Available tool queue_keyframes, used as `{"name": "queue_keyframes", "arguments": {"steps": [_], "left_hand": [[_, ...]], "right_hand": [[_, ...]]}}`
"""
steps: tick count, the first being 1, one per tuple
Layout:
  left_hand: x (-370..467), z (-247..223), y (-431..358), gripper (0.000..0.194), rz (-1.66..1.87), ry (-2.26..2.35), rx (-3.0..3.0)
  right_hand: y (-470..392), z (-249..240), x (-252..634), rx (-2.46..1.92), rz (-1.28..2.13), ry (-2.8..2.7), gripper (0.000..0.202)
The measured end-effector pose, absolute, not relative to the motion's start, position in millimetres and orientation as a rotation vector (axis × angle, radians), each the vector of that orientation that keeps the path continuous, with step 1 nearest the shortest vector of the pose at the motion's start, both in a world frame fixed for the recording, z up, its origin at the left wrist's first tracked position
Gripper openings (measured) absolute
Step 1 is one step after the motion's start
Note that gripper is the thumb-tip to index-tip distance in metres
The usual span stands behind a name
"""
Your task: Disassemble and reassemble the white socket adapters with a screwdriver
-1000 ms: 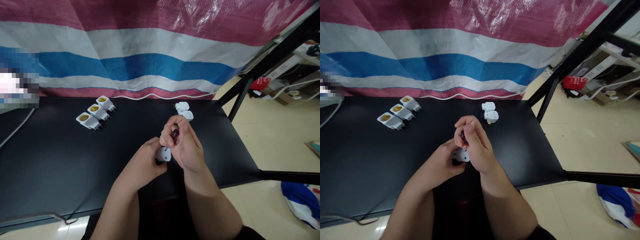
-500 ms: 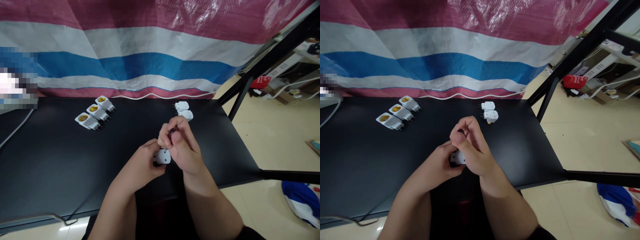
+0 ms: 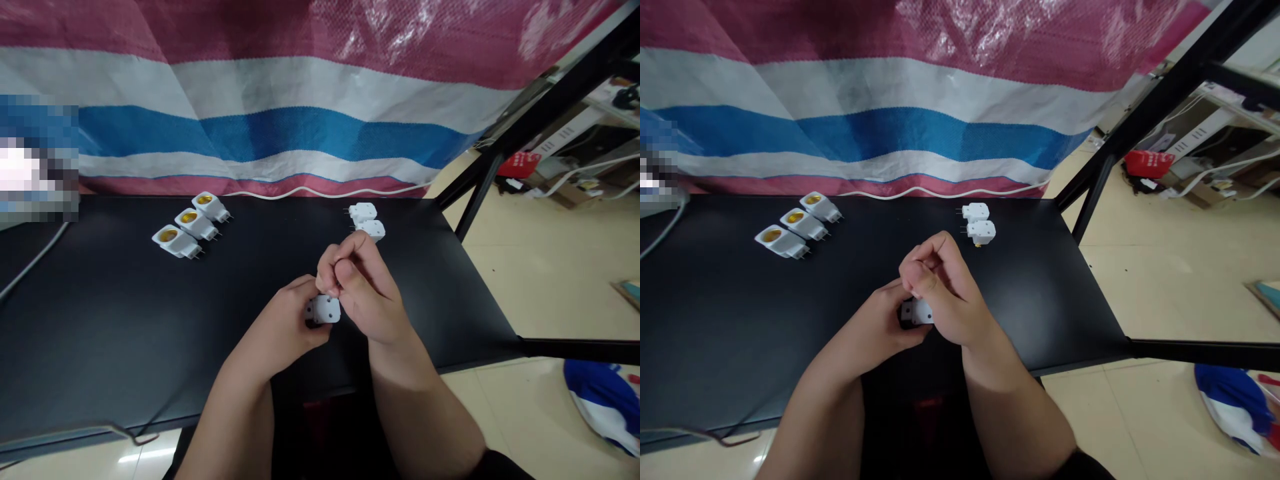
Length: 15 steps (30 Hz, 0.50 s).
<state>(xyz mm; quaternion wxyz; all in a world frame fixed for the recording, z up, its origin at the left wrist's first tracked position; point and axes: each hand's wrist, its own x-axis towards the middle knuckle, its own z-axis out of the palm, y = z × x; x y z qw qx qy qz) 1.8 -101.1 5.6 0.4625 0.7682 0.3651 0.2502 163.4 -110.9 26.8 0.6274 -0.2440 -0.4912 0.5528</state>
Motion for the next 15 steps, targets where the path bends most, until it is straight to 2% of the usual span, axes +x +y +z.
{"name": "queue_keyframes", "arguments": {"steps": [2, 6, 11, 15], "left_hand": [[1.7, 5.2, -100.5, 0.034, 0.615, 0.899, 1.891], [2.4, 5.7, -100.4, 0.033, 0.623, 0.877, 1.881], [3.0, 7.1, -100.9, 0.038, 0.624, 0.908, 1.879], [2.9, 7.0, -100.2, 0.036, 0.638, 0.916, 1.898]], "right_hand": [[-110.1, 27.3, 166.0, -0.571, 1.269, -1.143, 0.016], [-109.2, 27.0, 167.7, -0.607, 1.312, -1.099, 0.034], [-109.0, 25.0, 163.2, -0.522, 1.279, -1.091, 0.017], [-108.5, 24.5, 165.8, -0.550, 1.273, -1.130, 0.017]]}}
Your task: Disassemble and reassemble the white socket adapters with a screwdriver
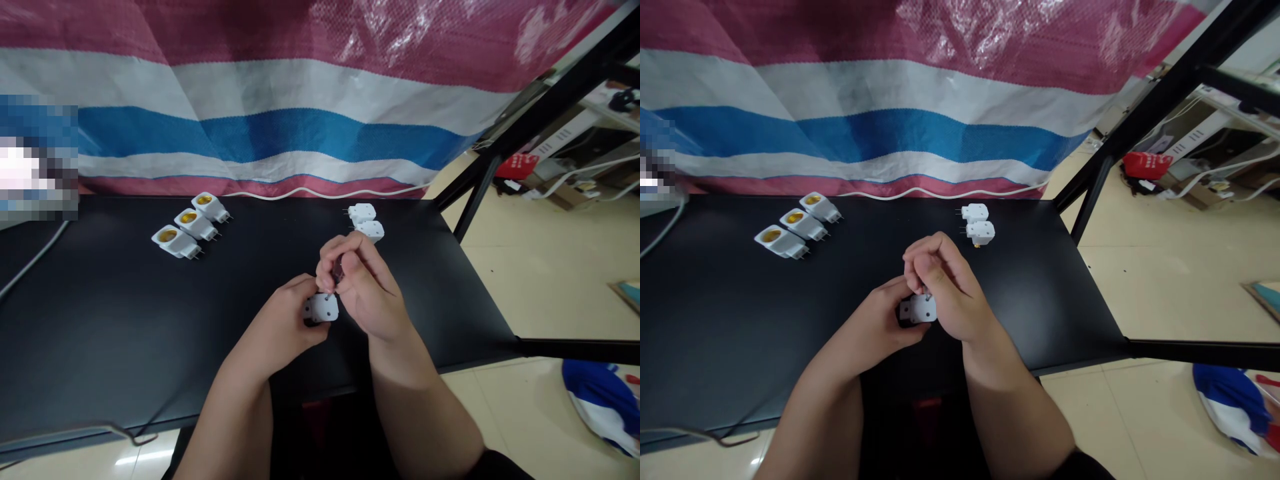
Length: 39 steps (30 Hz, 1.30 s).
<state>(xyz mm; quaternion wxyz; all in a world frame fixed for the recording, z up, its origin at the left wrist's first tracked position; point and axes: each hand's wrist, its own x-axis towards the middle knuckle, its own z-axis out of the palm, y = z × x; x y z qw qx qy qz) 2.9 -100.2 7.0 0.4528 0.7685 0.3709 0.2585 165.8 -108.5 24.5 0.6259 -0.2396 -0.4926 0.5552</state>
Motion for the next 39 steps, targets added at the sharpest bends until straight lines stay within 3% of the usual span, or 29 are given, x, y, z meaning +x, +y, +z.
{"name": "queue_keyframes", "arguments": {"steps": [4, 8, 13, 18, 22, 26, 32, 36, 39], "left_hand": [[2.4, 5.5, -99.7, 0.035, 0.658, 0.902, 1.900], [1.2, 4.8, -99.5, 0.037, 0.656, 0.918, 1.917], [0.8, 5.0, -99.6, 0.042, 0.693, 0.895, 1.911], [1.3, 5.9, -100.3, 0.037, 0.699, 0.876, 1.907], [1.2, 6.6, -99.7, 0.040, 0.672, 0.908, 1.905], [0.8, 6.1, -98.9, 0.040, 0.685, 0.952, 1.905], [0.7, 6.5, -99.4, 0.037, 0.665, 0.966, 1.919], [1.3, 7.4, -99.1, 0.035, 0.655, 0.970, 1.908], [1.3, 7.6, -98.6, 0.037, 0.671, 0.976, 1.903]], "right_hand": [[-109.2, 24.6, 165.4, -0.554, 1.331, -1.133, 0.031], [-109.4, 26.1, 159.7, -0.537, 1.266, -1.081, 0.019], [-107.6, 25.5, 159.5, -0.587, 1.191, -1.070, 0.018], [-109.7, 22.5, 161.4, -0.575, 1.265, -1.122, 0.031], [-111.1, 22.6, 159.3, -0.535, 1.232, -1.099, 0.015], [-108.7, 23.3, 160.8, -0.568, 1.206, -1.117, 0.013], [-107.1, 23.0, 162.7, -0.685, 1.243, -1.049, 0.037], [-107.5, 23.7, 158.8, -0.580, 1.219, -1.058, 0.019], [-106.5, 23.3, 158.7, -0.598, 1.192, -1.080, 0.020]]}}
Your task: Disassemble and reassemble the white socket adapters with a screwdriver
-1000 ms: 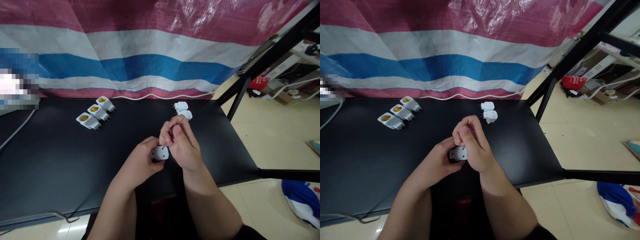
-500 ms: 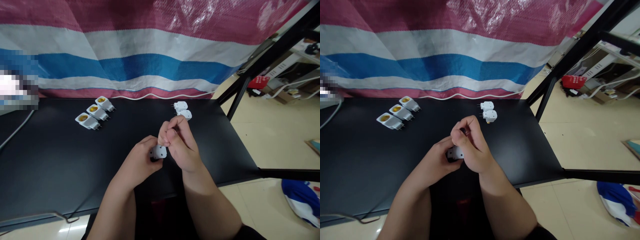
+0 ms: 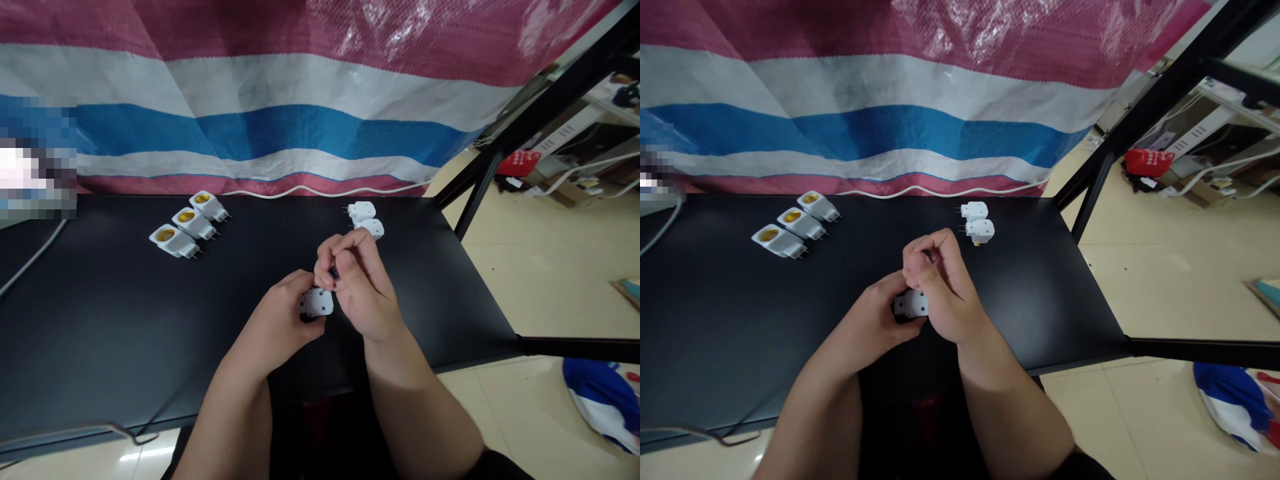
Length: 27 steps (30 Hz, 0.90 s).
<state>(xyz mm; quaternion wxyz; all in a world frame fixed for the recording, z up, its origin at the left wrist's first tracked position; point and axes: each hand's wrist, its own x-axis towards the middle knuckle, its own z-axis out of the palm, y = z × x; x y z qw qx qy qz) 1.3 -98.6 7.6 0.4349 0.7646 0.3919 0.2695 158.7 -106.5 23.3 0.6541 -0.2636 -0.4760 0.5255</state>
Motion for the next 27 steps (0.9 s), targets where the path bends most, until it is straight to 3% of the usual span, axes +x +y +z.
{"name": "queue_keyframes", "arguments": {"steps": [5, 10, 14, 18, 27], "left_hand": [[1, 8, -99, 0.036, 0.672, 0.968, 1.907], [1, 8, -98, 0.036, 0.667, 0.971, 1.910], [1, 7, -98, 0.035, 0.703, 0.965, 1.897], [1, 7, -98, 0.032, 0.696, 0.969, 1.904], [-1, 2, -97, 0.038, 0.795, 1.030, 1.894]], "right_hand": [[-106, 22, 161, -0.667, 1.233, -1.090, 0.036], [-107, 26, 157, -0.577, 1.223, -1.031, 0.026], [-106, 24, 157, -0.647, 1.198, -1.082, 0.029], [-105, 22, 160, -0.680, 1.226, -1.038, 0.045], [-105, 36, 158, -0.649, 1.144, -0.948, 0.046]]}}
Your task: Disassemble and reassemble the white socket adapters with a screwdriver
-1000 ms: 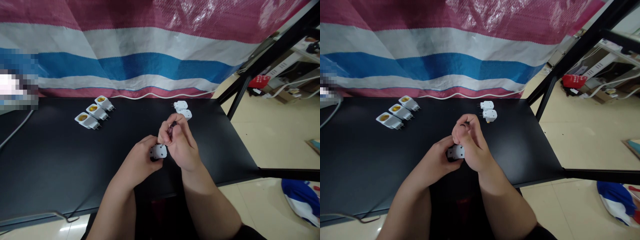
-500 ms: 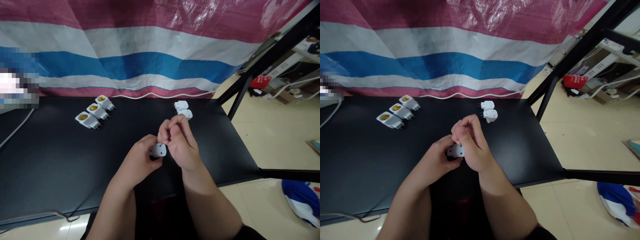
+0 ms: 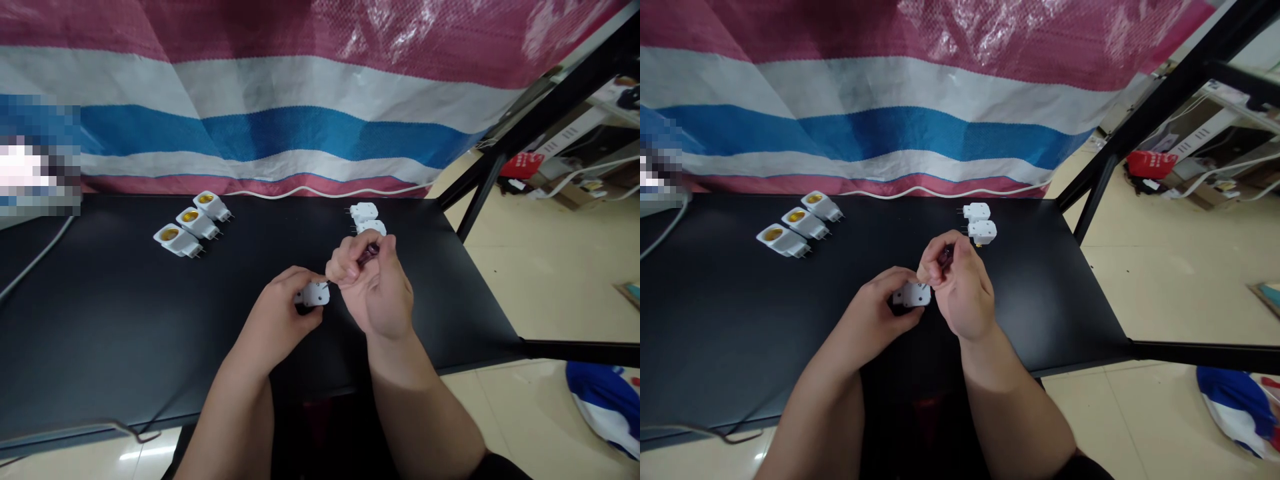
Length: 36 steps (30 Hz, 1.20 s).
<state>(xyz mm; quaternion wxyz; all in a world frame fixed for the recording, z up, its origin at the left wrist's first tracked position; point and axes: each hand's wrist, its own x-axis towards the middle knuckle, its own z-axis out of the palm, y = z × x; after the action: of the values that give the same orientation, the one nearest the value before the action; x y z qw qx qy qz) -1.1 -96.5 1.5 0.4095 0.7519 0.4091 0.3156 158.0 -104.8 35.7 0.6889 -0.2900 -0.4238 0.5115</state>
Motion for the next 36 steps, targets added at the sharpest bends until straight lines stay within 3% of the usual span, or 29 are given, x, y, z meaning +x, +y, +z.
{"name": "queue_keyframes", "arguments": {"steps": [13, 19, 24, 28, 33, 36], "left_hand": [[0, 5, -96, 0.031, 0.803, 1.055, 1.873], [-1, 0, -96, 0.033, 0.817, 1.025, 1.880], [-3, -4, -96, 0.031, 0.824, 1.052, 1.889], [-3, -2, -96, 0.033, 0.776, 1.041, 1.888], [-2, 2, -97, 0.023, 0.750, 0.996, 1.886], [-1, 2, -96, 0.027, 0.750, 0.995, 1.880]], "right_hand": [[-106, 26, 157, -0.646, 1.242, -1.066, 0.041], [-111, 19, 158, -0.751, 0.871, -1.339, 0.012], [-112, 17, 161, -0.847, 0.655, -1.256, 0.013], [-113, 26, 169, -0.861, 0.748, -1.376, 0.011], [-114, 26, 163, -0.629, 1.128, -1.329, 0.030], [-113, 19, 155, -0.509, 1.199, -1.151, 0.011]]}}
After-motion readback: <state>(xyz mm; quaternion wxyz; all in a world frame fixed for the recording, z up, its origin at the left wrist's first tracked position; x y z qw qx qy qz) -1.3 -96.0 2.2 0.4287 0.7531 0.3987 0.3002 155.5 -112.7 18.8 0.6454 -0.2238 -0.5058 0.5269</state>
